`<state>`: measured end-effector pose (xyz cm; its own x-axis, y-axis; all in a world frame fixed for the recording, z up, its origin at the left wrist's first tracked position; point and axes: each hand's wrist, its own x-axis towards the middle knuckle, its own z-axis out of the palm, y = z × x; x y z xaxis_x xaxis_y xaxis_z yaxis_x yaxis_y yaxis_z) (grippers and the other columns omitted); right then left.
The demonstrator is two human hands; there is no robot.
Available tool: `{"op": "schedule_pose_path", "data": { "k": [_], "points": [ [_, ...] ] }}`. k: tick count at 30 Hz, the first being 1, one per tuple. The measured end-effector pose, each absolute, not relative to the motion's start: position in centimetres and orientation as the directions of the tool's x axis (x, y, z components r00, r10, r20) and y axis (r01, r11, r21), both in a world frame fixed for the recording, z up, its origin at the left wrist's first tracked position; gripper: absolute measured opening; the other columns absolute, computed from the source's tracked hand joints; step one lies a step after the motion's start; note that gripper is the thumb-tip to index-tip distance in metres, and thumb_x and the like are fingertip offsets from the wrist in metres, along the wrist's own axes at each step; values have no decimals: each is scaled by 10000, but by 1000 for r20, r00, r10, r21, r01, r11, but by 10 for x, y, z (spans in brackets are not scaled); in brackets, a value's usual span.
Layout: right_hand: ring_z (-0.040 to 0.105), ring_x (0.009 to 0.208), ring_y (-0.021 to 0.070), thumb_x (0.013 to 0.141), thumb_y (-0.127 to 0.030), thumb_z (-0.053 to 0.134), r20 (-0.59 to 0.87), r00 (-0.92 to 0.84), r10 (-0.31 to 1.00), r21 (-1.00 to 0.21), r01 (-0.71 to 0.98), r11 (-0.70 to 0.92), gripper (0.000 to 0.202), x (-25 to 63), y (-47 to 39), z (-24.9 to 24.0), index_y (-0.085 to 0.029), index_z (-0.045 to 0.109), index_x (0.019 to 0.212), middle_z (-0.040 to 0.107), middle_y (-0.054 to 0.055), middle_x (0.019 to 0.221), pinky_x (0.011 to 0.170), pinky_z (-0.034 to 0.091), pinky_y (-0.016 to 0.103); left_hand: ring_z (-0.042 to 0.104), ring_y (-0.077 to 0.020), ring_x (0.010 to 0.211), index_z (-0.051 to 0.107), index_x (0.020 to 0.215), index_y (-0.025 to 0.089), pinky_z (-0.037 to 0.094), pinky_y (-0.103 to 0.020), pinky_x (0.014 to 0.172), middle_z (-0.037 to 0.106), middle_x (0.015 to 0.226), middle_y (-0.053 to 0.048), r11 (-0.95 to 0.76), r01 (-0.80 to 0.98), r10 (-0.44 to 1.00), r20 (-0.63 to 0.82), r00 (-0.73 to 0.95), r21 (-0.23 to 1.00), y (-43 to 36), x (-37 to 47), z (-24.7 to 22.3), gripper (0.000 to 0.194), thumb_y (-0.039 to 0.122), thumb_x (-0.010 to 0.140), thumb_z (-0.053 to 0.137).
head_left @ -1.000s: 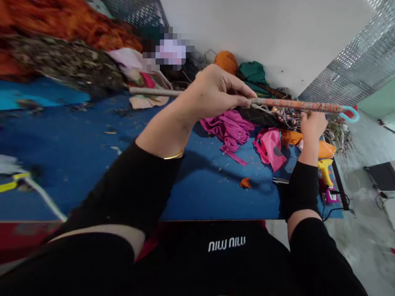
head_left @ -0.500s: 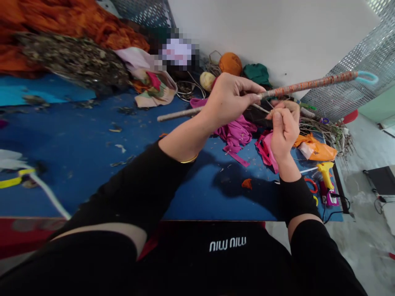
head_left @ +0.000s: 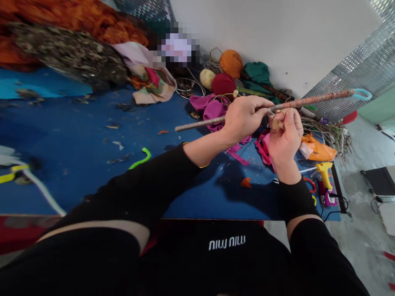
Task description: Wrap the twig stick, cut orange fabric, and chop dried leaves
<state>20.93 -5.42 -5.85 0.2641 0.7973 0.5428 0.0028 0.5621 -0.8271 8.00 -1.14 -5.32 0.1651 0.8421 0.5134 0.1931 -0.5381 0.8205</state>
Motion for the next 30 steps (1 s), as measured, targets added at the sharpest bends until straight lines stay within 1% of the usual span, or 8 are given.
{"op": "schedule_pose_path", "data": {
  "k": [2,5,8,12,17,20,23,30],
  "points": [
    [587,654,137,1014,-594,589,499,315,808,-840,-52,540,385,209,-55,-58,-271,605,805,498,-40,703,751,633,363,769,-223,984,857,1112,193,587,-343,935,843,1069,-79,-553,199,833,530,161,809,-12,81,-55,269,149,924,669],
    [668,757,157,1050,-625,494,391,389,834,-872,-135,471,398,215,-47,-60,-275,640,926,515,-47,714,897,658,441,766,-219,1004,852,1116,196,584,-350,963,841,1091,-75,-598,202,802,579,151,776,-10,79,-55,271,162,941,649],
    [687,798,161,1050,-642,478,324,379,867,-895,-174,411,406,226,-33,-67,-280,664,1033,572,-49,734,935,656,453,765,-215,1017,854,1084,225,586,-354,972,840,1093,-58,-618,214,786,601,147,756,-10,78,-55,250,174,935,659],
    [685,764,163,1029,-667,508,408,257,876,-903,-28,428,424,239,-18,-80,-293,689,1110,624,-32,768,826,653,404,767,-210,978,859,1030,243,591,-346,946,840,1050,-53,-597,192,802,575,162,779,-14,80,-54,213,191,907,693],
    [642,646,157,1043,-715,427,514,202,834,-858,141,494,506,251,-9,-85,-296,699,1126,570,-37,708,708,628,377,754,-208,921,836,1028,172,611,-329,865,825,966,-64,-501,35,830,468,302,865,-14,78,-49,200,209,867,724],
    [601,591,151,1044,-688,460,515,252,819,-857,126,500,468,255,-7,-84,-292,698,1121,517,-51,663,688,619,375,729,-193,875,830,1008,151,602,-316,827,808,923,-65,-452,13,826,413,383,892,-11,73,-46,193,191,854,721],
    [585,576,146,1049,-657,482,525,272,806,-849,103,518,432,254,-6,-85,-294,699,1138,500,-59,657,688,618,378,701,-171,808,836,989,157,581,-298,784,786,866,-54,-445,35,837,401,372,895,-9,70,-45,192,175,867,689],
    [683,733,166,1059,-706,383,582,154,799,-812,151,563,561,243,-10,-82,-265,706,1188,595,-12,795,721,625,392,648,-151,669,839,932,206,553,-295,661,749,750,-26,-430,22,856,399,328,903,-11,71,-47,141,236,886,710]
  ]
}}
